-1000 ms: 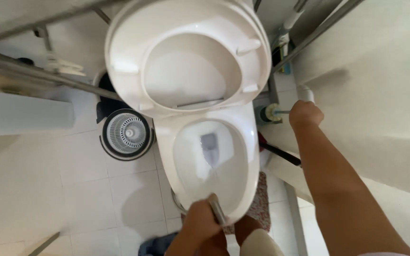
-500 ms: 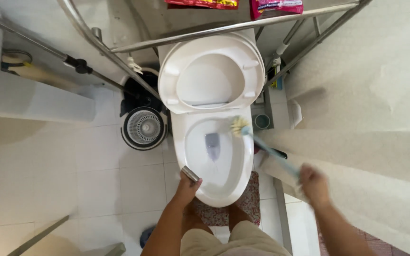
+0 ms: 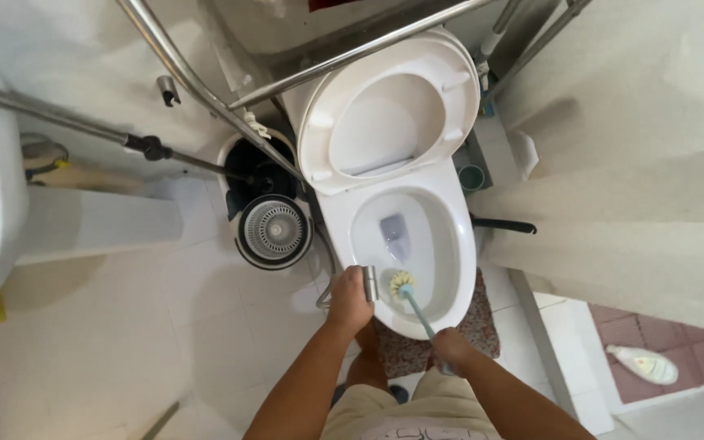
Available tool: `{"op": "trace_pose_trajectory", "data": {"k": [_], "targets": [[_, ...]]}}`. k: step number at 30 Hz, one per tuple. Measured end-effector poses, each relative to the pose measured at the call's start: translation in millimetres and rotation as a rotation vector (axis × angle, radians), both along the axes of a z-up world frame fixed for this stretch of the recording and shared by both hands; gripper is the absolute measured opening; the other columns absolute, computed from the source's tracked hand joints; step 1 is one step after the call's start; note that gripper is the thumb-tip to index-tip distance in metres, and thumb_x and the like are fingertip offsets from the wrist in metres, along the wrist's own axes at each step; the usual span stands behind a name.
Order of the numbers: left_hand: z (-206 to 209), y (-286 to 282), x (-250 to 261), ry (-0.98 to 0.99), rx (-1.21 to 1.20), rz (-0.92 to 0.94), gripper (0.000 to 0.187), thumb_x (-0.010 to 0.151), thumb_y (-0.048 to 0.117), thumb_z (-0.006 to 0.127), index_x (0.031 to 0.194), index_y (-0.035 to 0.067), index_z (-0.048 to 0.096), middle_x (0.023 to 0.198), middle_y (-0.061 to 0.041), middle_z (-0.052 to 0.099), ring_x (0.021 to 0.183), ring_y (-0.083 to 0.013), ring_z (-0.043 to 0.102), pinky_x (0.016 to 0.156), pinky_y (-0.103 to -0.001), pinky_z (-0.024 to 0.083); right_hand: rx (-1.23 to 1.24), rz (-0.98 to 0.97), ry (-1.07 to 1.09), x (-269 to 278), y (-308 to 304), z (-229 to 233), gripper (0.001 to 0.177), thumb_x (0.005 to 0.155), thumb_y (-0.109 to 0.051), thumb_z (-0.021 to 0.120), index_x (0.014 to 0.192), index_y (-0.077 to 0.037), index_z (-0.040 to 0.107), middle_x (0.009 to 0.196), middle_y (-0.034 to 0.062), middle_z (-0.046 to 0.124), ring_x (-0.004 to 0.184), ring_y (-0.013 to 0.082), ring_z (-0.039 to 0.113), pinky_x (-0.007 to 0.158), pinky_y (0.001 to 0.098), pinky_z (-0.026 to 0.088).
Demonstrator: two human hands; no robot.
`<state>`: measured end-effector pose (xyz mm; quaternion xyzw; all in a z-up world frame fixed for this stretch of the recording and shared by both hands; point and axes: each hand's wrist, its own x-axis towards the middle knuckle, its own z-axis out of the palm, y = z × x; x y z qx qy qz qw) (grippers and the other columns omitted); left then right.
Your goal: Cleaning a toilet bowl using detergent, a brush, and a water sprayer.
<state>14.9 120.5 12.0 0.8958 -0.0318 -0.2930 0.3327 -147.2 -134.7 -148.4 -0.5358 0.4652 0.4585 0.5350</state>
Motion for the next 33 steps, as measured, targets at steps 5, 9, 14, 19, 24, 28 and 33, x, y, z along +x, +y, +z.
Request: {"op": "trace_pose_trajectory", "data": {"k": [5, 9, 14, 19, 24, 28, 33], "targets": [[-21.7, 16.3, -17.0, -0.024, 0.167, -0.050, 0.035, 0.087, 0.009, 0.073, 0.119, 0.005, 0.060, 0.121, -0.017, 0.062, 0.119, -0.0377, 0.057, 0.118, -0.065, 0.021, -0.257, 0.374, -0.056, 4.7, 13.7, 42.7, 0.030, 0.102, -0.017, 0.054, 0.129, -0.004, 0.053, 0.091, 0.0211, 0.066, 0.062, 0.0276, 0.058, 0.050, 0.0454, 0.044], [-19.9, 4.1, -26.2, 0.067, 0.145, -0.073, 0.037, 0.084, 0.001, 0.070, 0.120, 0.006, 0.061, 0.116, -0.018, 0.066, 0.116, -0.0375, 0.060, 0.112, -0.064, 0.026, -0.432, 0.879, -0.118, -22.1, -14.0, -36.1, 0.034, 0.102, -0.023, 0.050, 0.132, -0.008, 0.057, 0.114, 0.0221, 0.072, 0.090, 0.0352, 0.072, 0.075, 0.0465, 0.057], [-41.1, -4.8, -46.3, 0.151, 0.044, 0.069, 0.038, 0.083, -0.003, 0.069, 0.117, 0.001, 0.054, 0.108, -0.024, 0.067, 0.104, -0.0422, 0.065, 0.090, -0.050, 0.052, -0.467, 1.051, -0.160, 25.5, -5.7, -59.6, 0.043, 0.106, -0.023, 0.042, 0.147, -0.010, 0.047, 0.127, 0.0212, 0.070, 0.117, 0.0320, 0.072, 0.097, 0.0452, 0.060], [-57.5, -3.5, -66.1, 0.231, -0.064, 0.194, 0.043, 0.080, -0.003, 0.069, 0.118, 0.005, 0.051, 0.107, -0.021, 0.068, 0.095, -0.0403, 0.070, 0.080, -0.050, 0.054, -0.447, 0.954, -0.214, 110.4, 11.5, -109.3, 0.050, 0.107, -0.020, 0.037, 0.155, -0.008, 0.033, 0.121, 0.0216, 0.067, 0.101, 0.0304, 0.072, 0.088, 0.0433, 0.060], [-95.4, 10.1, -95.8, 0.166, -0.125, 0.228, 0.058, 0.076, -0.001, 0.071, 0.130, 0.005, 0.049, 0.106, -0.026, 0.066, 0.098, -0.0461, 0.065, 0.080, -0.053, 0.052, -0.379, 1.027, -0.358, 99.1, 22.7, -165.1, 0.045, 0.102, -0.017, 0.044, 0.144, 0.001, 0.044, 0.104, 0.0211, 0.074, 0.081, 0.0316, 0.074, 0.068, 0.0426, 0.063], [-99.0, 15.9, -104.0, 0.106, -0.105, 0.173, 0.068, 0.076, 0.004, 0.073, 0.137, 0.001, 0.042, 0.109, -0.031, 0.063, 0.100, -0.0490, 0.064, 0.080, -0.055, 0.052, -0.371, 1.056, -0.511, 28.6, 34.3, -91.8, 0.045, 0.102, -0.019, 0.042, 0.141, 0.004, 0.044, 0.098, 0.0225, 0.073, 0.080, 0.0336, 0.071, 0.067, 0.0465, 0.060], [-81.3, 8.4, -71.3, 0.268, -0.095, 0.118, 0.056, 0.082, 0.005, 0.068, 0.134, 0.007, 0.047, 0.108, -0.027, 0.066, 0.100, -0.0462, 0.065, 0.081, -0.054, 0.051, -0.308, 0.995, -0.517, 17.4, 30.8, -140.6, 0.041, 0.106, -0.021, 0.034, 0.138, 0.001, 0.048, 0.091, 0.0214, 0.068, 0.078, 0.0341, 0.071, 0.068, 0.0484, 0.060]]}}
